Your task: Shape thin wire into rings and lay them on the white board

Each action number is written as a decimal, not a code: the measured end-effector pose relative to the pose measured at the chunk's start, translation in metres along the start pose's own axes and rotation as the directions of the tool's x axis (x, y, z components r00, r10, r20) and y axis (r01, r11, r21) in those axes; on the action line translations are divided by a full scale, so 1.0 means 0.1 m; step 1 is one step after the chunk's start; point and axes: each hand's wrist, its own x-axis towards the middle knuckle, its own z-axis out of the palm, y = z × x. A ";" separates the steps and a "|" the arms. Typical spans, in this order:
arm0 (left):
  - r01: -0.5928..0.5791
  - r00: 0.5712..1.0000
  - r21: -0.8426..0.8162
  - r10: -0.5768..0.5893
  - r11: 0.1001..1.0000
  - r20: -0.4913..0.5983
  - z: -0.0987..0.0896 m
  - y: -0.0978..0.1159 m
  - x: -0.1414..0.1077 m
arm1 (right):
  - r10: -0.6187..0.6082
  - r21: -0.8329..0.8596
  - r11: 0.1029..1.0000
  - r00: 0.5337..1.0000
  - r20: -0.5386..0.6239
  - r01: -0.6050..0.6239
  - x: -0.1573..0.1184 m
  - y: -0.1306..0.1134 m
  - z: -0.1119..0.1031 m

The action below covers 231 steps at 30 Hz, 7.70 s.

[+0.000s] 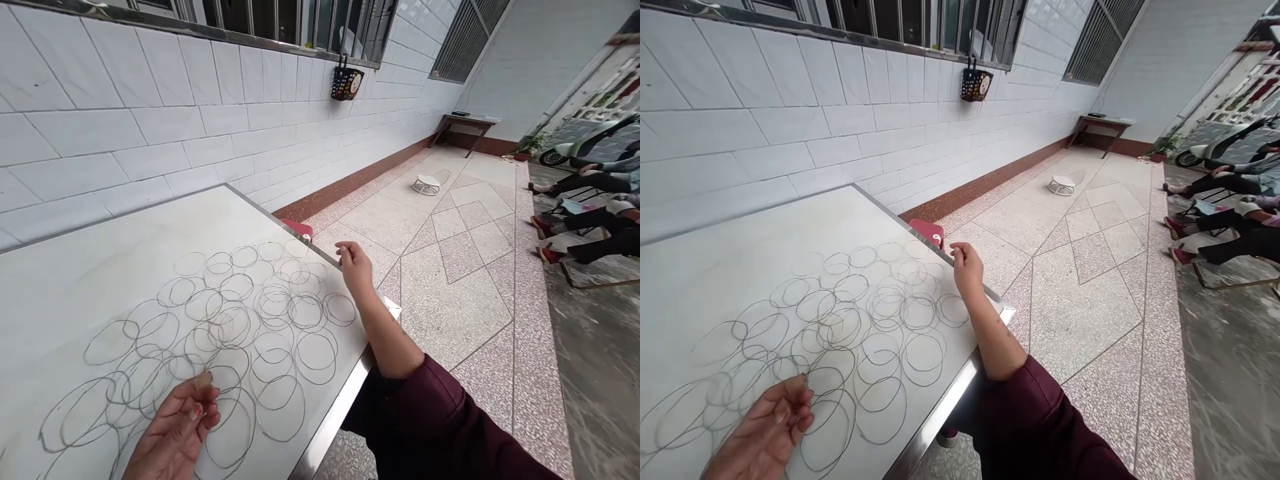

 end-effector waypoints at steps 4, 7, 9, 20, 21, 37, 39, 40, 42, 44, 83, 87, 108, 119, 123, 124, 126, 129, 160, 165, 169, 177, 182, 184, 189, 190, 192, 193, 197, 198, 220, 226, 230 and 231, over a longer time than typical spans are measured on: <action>-0.257 0.956 0.239 0.211 0.936 0.203 0.17 0.05 -0.10 | -0.166 0.276 0.948 0.986 0.011 0.156 -0.41 -0.42 -0.06; -0.442 0.878 0.388 0.303 0.809 0.371 0.32 0.13 -0.32 | -0.257 0.357 0.912 0.959 0.119 0.200 -0.97 -0.65 -0.14; -0.505 0.840 0.483 0.279 0.715 0.465 0.35 0.16 -0.52 | -0.321 0.324 0.917 0.913 0.251 0.233 -1.40 -0.71 -0.23; -0.059 0.764 0.745 0.510 0.665 -0.395 -1.11 -0.25 -1.53 | -0.683 0.624 0.707 0.093 0.725 0.333 -3.04 -0.40 -0.54; 0.002 0.697 0.750 0.537 0.661 -0.475 -1.27 -0.25 -1.57 | -0.661 0.614 0.721 0.050 0.749 0.320 -3.11 -0.37 -0.54; 0.316 0.722 0.873 0.503 0.371 -0.475 -1.81 0.17 -1.19 | -0.495 0.482 0.830 -0.028 0.869 0.283 -3.45 -0.06 -0.43; 0.337 0.739 0.884 0.492 0.323 -0.461 -1.79 0.20 -1.19 | -0.481 0.464 0.834 -0.017 0.876 0.297 -3.44 -0.03 -0.42; 0.345 0.747 0.891 0.488 0.296 -0.451 -1.78 0.21 -1.19 | -0.475 0.457 0.835 -0.015 0.880 0.307 -3.44 -0.02 -0.41; 0.359 0.760 0.903 0.488 0.238 -0.430 -1.75 0.22 -1.18 | -0.474 0.454 0.829 -0.020 0.880 0.326 -3.43 -0.03 -0.38; 0.371 0.765 0.911 0.497 0.178 -0.409 -1.73 0.21 -1.15 | -0.487 0.467 0.816 -0.031 0.873 0.340 -3.42 -0.05 -0.35; -0.218 0.972 0.262 0.233 0.940 -0.027 -0.13 0.00 -1.81 | -0.313 0.402 0.770 0.256 0.914 -0.495 -3.03 -1.41 -0.03; -0.197 0.974 0.340 0.223 0.919 -0.037 -0.19 0.03 -1.87 | -0.233 0.419 0.747 0.386 0.893 -0.517 -2.97 -1.31 -0.11; -0.495 0.807 -0.192 0.367 0.847 -0.462 0.30 -0.51 -1.49 | -0.095 0.434 0.437 0.439 0.893 -0.788 -3.14 -1.37 -0.14; -0.558 0.772 -0.215 0.407 0.801 -0.488 0.27 -0.51 -1.44 | -0.070 0.436 0.442 0.455 0.888 -0.784 -3.10 -1.35 -0.15; -0.562 0.770 -0.241 0.394 0.791 -0.502 0.30 -0.49 -1.47 | -0.105 0.433 0.460 0.437 0.893 -0.775 -3.11 -1.34 -0.17; -0.563 0.770 -0.248 0.390 0.788 -0.505 0.32 -0.48 -1.49 | -0.110 0.431 0.464 0.432 0.895 -0.774 -3.11 -1.34 -0.18; -0.567 0.770 -0.267 0.387 0.779 -0.507 0.34 -0.47 -1.51 | -0.112 0.419 0.467 0.418 0.902 -0.779 -3.12 -1.33 -0.19; -0.564 0.776 -0.285 0.380 0.775 -0.503 0.35 -0.45 -1.55 | -0.119 0.397 0.464 0.389 0.914 -0.792 -3.13 -1.33 -0.21; -0.353 0.902 0.089 0.364 0.931 -0.232 0.15 -0.40 -1.80 | -0.284 0.371 0.882 0.301 0.910 -0.290 -2.95 -1.35 -0.42; -0.339 0.915 0.100 0.352 0.936 -0.198 0.14 -0.37 -1.83 | -0.287 0.370 0.908 0.350 0.892 -0.199 -2.91 -1.35 -0.45; -0.357 0.905 0.112 0.373 0.927 -0.207 0.17 -0.34 -1.84 | -0.290 0.308 0.951 0.293 0.911 -0.015 -2.90 -1.35 -0.46; -0.371 0.892 0.328 0.431 0.869 -0.135 0.24 -0.25 -1.90 | -0.336 0.239 0.896 0.219 0.916 0.376 -2.91 -1.35 -0.48; -0.396 0.830 0.471 0.527 0.788 -0.184 0.22 -0.25 -1.87 | -0.387 0.258 0.834 0.185 0.903 0.487 -2.92 -1.35 -0.49; -0.421 0.805 0.499 0.566 0.758 -0.180 0.25 -0.24 -1.88 | -0.390 0.262 0.819 0.159 0.907 0.510 -2.91 -1.38 -0.51; -0.427 0.768 0.517 0.600 0.742 -0.226 0.35 -0.20 -1.95 | -0.377 0.247 0.782 0.119 0.919 0.572 -2.90 -1.44 -0.53; -0.427 0.770 0.514 0.597 0.744 -0.224 0.35 -0.20 -1.95 | -0.376 0.247 0.777 0.113 0.920 0.580 -2.91 -1.44 -0.53; -0.437 0.791 0.508 0.586 0.743 -0.176 0.31 -0.21 -1.92 | -0.389 0.257 0.772 0.112 0.914 0.582 -2.94 -1.42 -0.52; -0.436 0.807 0.508 0.573 0.743 -0.145 0.27 -0.21 -1.90 | -0.404 0.268 0.771 0.118 0.907 0.578 -2.95 -1.40 -0.51; -0.389 0.827 0.531 0.539 0.753 -0.159 0.19 -0.21 -1.83 | -0.449 0.288 0.768 0.162 0.879 0.572 -3.00 -1.32 -0.46; -0.378 0.823 0.542 0.540 0.750 -0.173 0.19 -0.21 -1.83 | -0.450 0.283 0.758 0.158 0.879 0.587 -3.01 -1.31 -0.45; -0.446 0.561 0.879 0.818 0.170 0.127 0.02 -0.22 -1.77 | -0.632 0.393 0.673 0.209 0.746 0.627 -2.96 -1.33 -0.45; -0.254 0.470 0.872 0.735 -0.418 0.489 -0.02 -0.20 -1.79 | -0.767 0.480 0.515 0.132 0.628 0.710 -2.89 -1.28 -0.42; -0.243 0.477 0.860 0.716 -0.450 0.509 -0.04 -0.19 -1.78 | -0.772 0.508 0.477 0.065 0.632 0.717 -2.86 -1.25 -0.41; -0.245 0.473 0.858 0.717 -0.452 0.513 -0.04 -0.19 -1.78 | -0.773 0.511 0.468 0.054 0.632 0.721 -2.85 -1.25 -0.41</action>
